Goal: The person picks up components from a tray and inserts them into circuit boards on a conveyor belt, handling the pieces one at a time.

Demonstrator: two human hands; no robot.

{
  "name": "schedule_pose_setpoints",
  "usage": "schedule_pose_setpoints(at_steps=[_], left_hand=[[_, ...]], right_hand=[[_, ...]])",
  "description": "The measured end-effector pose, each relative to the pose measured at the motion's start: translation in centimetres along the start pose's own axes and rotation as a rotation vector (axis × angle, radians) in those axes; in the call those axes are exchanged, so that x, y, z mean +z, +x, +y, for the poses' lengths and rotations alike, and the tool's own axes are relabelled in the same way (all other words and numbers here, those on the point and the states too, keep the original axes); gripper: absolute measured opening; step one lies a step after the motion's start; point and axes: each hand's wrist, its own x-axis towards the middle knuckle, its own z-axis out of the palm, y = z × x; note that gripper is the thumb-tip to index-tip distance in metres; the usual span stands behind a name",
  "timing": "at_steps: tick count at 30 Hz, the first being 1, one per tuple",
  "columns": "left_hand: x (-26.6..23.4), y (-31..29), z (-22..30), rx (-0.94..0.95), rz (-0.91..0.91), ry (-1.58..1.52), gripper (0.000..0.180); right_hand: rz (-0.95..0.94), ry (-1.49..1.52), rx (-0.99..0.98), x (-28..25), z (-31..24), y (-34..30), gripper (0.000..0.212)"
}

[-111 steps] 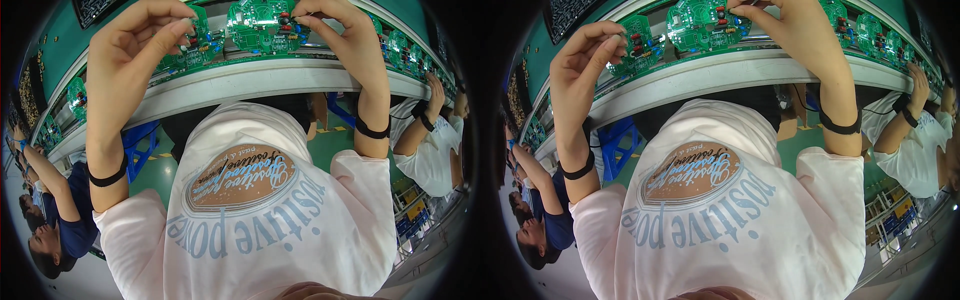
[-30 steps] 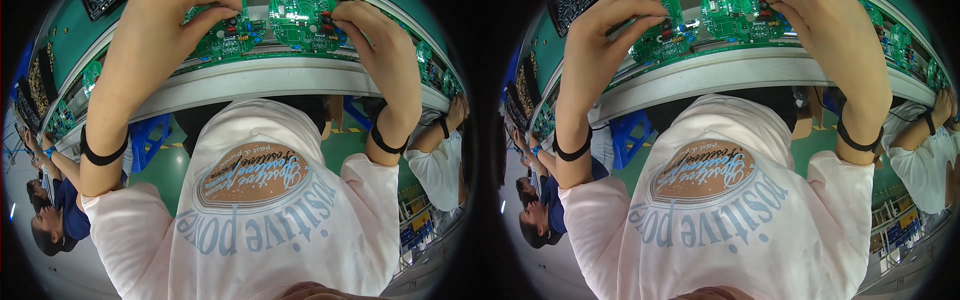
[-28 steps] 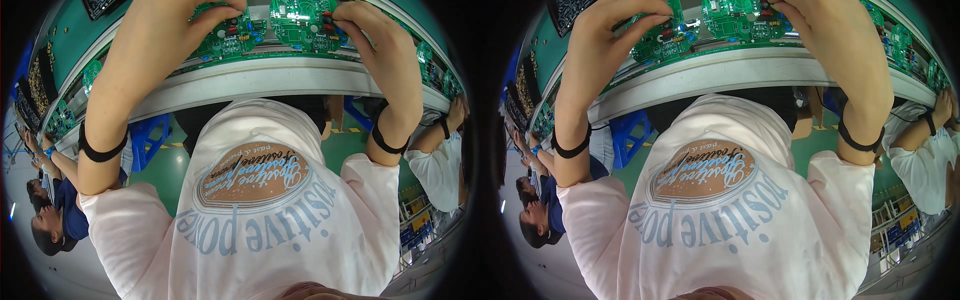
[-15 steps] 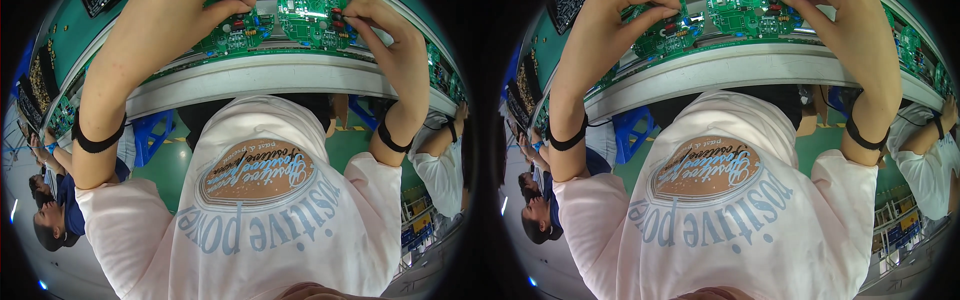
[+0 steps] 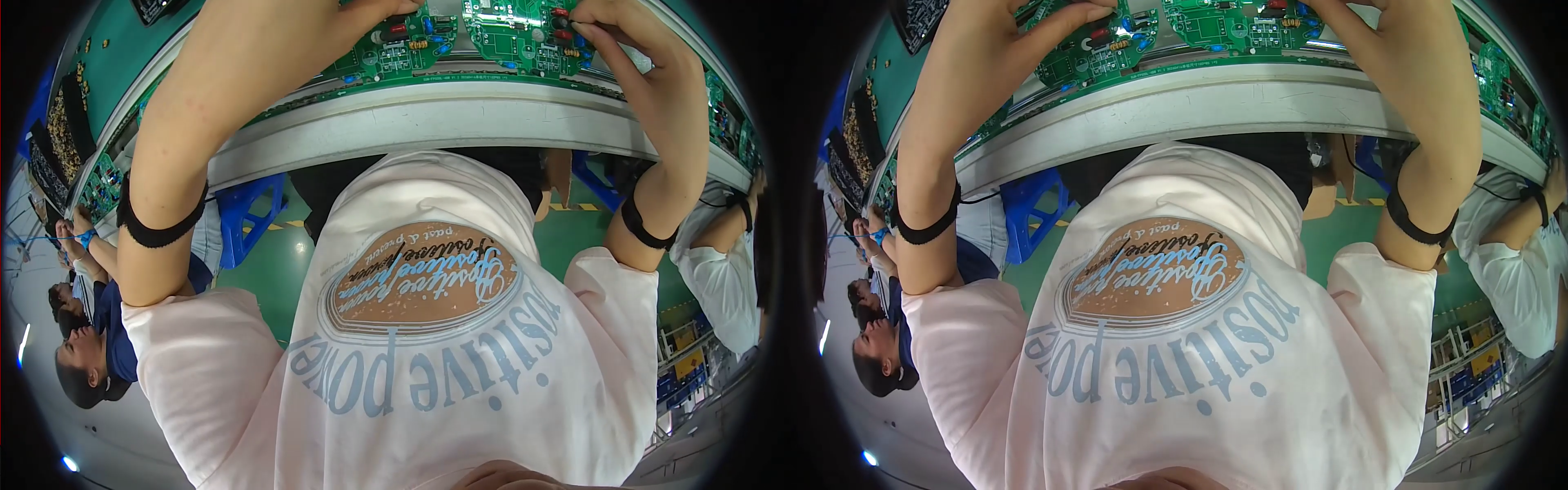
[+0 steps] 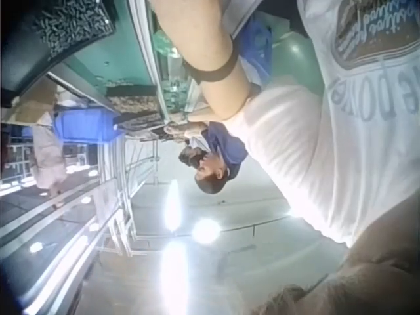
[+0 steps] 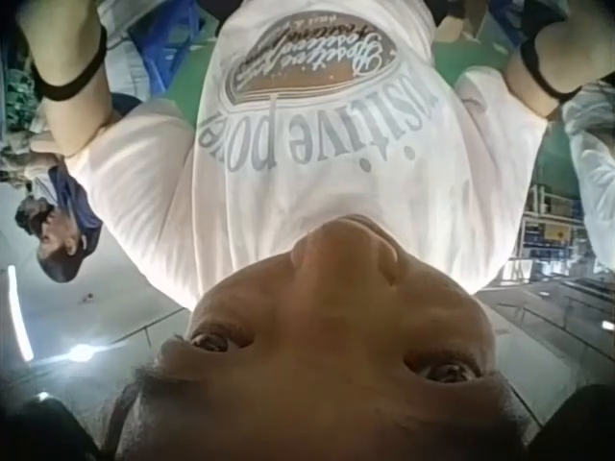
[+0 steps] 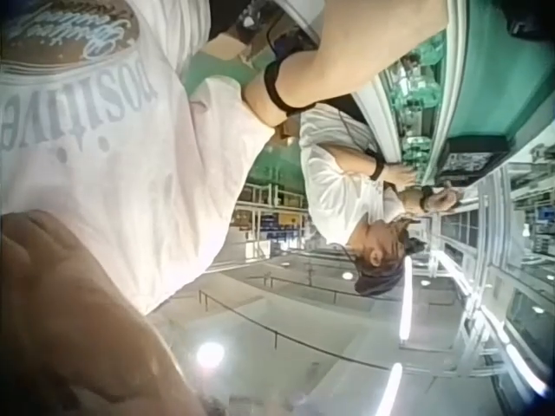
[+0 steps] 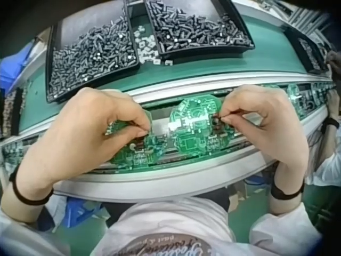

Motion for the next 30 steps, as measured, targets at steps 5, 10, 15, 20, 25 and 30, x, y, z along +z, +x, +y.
schedule_pose_setpoints(at_steps=[5,10,15,20,25,30], left_hand=[[0.1,-0.2,0.1,0.052,0.037,0.037,0.010],[0.2,-0.1,0.4,0.043,0.034,0.062,0.011],[0.3,-0.2,0.4,0.029,0.039,0.042,0.011],[0.2,-0.2,0.8,0.097,0.036,0.167,0.011],[0.2,0.2,0.9,0.127,0.019,0.254,0.010],[-0.4,0.5,1.6,0.186,-0.024,0.379,0.010]], right_hand=[[0.005,-0.023,-0.017,0.0,-0.1,-0.1,0.013],[0.011,-0.027,-0.009,-0.2,0.0,-0.3,0.013],[0.011,-0.016,-0.007,-0.1,0.1,-0.3,0.013],[0.008,-0.050,-0.016,-0.2,0.0,-0.3,0.013],[0.000,-0.060,-0.009,-0.2,0.1,0.0,0.013],[0.048,-0.022,-0.027,-0.3,0.9,-0.7,0.016]])
